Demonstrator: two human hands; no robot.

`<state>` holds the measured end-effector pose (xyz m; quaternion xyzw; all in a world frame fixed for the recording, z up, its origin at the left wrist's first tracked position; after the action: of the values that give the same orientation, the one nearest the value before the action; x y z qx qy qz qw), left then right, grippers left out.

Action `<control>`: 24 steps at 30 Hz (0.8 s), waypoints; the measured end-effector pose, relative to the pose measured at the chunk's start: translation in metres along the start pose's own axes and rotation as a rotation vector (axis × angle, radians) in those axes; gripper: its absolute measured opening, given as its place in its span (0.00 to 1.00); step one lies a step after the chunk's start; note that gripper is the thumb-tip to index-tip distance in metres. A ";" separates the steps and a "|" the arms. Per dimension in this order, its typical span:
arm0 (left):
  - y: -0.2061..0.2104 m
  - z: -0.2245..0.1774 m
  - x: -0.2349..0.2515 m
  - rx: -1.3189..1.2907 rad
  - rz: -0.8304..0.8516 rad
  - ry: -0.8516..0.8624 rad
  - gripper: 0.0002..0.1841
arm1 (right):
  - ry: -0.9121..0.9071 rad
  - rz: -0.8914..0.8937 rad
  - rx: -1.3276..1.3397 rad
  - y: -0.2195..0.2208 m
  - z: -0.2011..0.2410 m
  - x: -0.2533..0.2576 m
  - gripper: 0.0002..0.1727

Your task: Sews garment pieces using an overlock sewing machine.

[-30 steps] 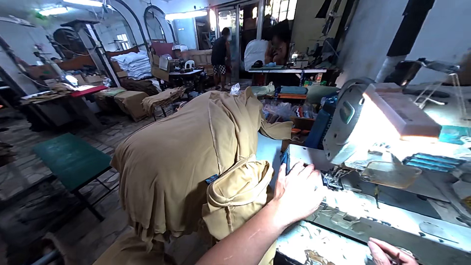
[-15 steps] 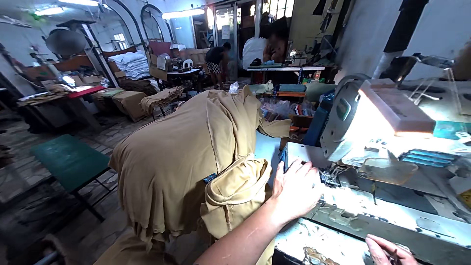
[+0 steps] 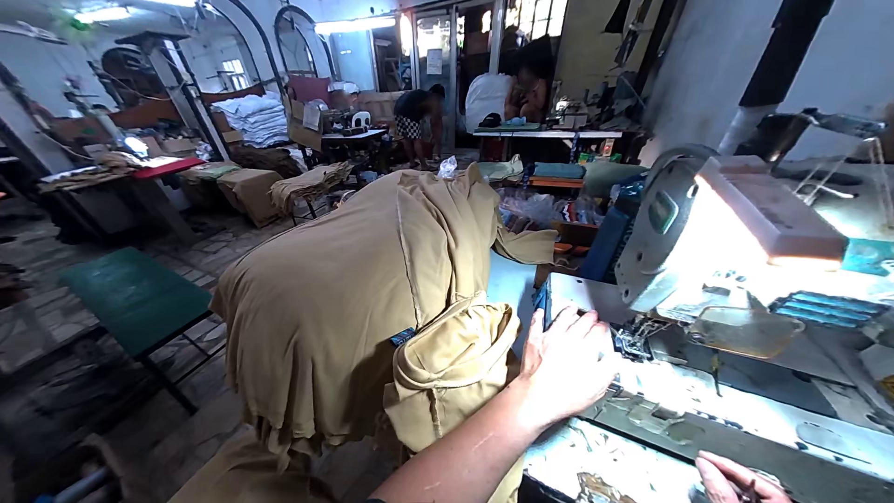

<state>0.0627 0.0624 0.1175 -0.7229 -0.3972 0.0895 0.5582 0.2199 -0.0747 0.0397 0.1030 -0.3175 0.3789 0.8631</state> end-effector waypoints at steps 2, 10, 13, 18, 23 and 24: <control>0.002 0.002 0.001 -0.014 -0.077 0.026 0.25 | -0.002 -0.001 -0.006 0.000 -0.001 0.000 0.07; 0.001 0.002 0.001 0.002 -0.075 0.037 0.24 | 0.005 -0.006 0.016 0.000 0.001 0.000 0.06; 0.002 0.002 0.000 0.003 -0.074 0.030 0.25 | 0.015 0.001 0.022 0.000 0.000 -0.001 0.06; 0.003 0.003 0.001 0.003 -0.058 0.027 0.25 | 0.010 0.003 0.035 0.000 0.001 -0.001 0.07; 0.005 0.004 0.001 0.007 -0.060 0.027 0.25 | 0.022 -0.002 0.044 0.000 0.003 0.000 0.06; 0.005 0.004 0.001 0.015 -0.068 0.030 0.25 | 0.021 -0.001 0.043 0.000 0.003 0.000 0.06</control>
<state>0.0634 0.0659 0.1125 -0.7061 -0.4124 0.0627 0.5722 0.2182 -0.0756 0.0418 0.1176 -0.3002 0.3862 0.8642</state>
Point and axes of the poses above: each hand's wrist, its own x-axis towards the middle knuckle, its own y-axis out of the palm, z = x × y, the point moved 9 cm from there along x, towards the middle knuckle, and after that the axes turned 7 degrees about y, right-handed, at the moved point
